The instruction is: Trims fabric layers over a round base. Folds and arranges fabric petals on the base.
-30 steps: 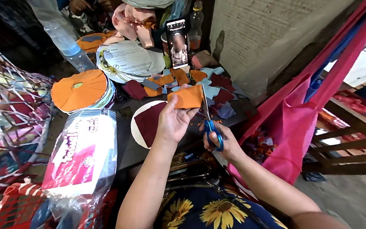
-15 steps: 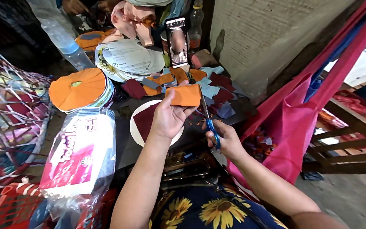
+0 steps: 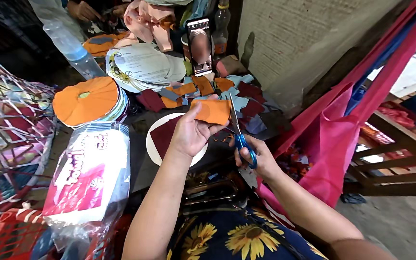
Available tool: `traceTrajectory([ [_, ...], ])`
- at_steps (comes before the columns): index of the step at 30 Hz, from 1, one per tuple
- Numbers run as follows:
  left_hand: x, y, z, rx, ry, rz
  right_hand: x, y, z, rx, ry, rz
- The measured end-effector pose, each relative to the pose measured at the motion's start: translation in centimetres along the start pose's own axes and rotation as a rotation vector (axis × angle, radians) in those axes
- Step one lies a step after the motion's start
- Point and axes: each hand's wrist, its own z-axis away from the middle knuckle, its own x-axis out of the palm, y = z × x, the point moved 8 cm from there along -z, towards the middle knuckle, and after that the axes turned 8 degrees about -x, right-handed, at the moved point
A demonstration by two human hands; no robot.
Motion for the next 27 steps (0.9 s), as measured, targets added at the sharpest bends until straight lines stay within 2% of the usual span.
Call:
traceTrajectory([
  [16, -0.3, 0.6, -1.3, -0.057, 0.013, -0.099, -1.9, -0.3, 0.2, 0.039, 0.051, 0.172],
  [27, -0.8, 1.1, -1.9, -0.072, 0.129, -0.194, -2.4, -0.9, 0.2, 0.015, 0.050, 0.295],
])
